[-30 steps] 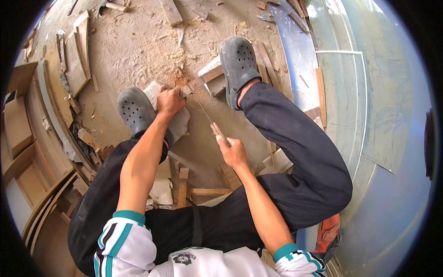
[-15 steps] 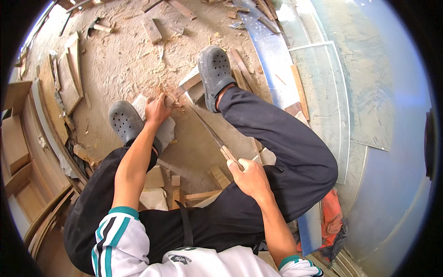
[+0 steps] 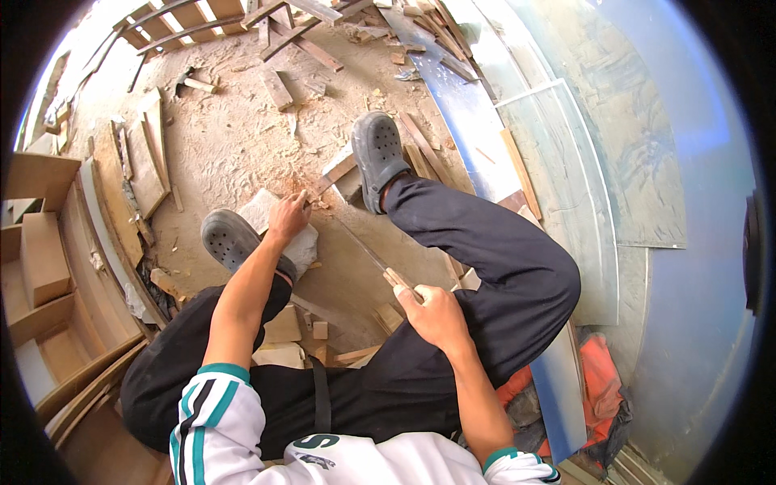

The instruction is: The person assembles a wooden structure by fitting slats into a frame, using a hammer to secure pieces, and sawing a small wooden block. They handle various wooden planks and tools while sitting on the floor in a cluttered workshop.

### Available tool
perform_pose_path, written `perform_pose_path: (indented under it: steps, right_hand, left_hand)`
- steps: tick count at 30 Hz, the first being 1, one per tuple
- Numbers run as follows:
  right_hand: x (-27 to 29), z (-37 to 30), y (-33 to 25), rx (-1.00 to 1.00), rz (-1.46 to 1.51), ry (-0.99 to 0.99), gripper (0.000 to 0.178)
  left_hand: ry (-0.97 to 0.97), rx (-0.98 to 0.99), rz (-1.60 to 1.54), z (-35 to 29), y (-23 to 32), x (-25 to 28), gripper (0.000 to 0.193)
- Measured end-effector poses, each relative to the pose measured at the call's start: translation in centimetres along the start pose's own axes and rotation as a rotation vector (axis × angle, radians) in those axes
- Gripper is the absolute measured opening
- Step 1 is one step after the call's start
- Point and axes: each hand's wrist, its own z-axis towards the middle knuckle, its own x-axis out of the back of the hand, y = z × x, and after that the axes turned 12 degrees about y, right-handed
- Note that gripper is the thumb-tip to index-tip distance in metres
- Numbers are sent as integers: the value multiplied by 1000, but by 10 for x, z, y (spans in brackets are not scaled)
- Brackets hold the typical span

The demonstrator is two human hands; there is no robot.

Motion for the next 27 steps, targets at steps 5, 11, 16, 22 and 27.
perform_pose_path:
  steps: [5,11,16,22,27]
  right_hand:
    - [-3,6,10,4,122,54,58]
    - [13,0,11,-56,101,53,60]
    - [20,7,3,-69,-66,37,72]
    - [14,26,18,-135,23,-13,71]
    - [14,31,13,-76,-16,14,70]
  left_hand:
    - [-113,-207,150,-2,0,24,51]
    - [-306,-218,193,-20,5,20,58]
    - [-166,-240,130,-24,10,12,45]
    - [-144,-192,-80,-25,3,8,27]
    - [33,10,-159,-11,4,2,23]
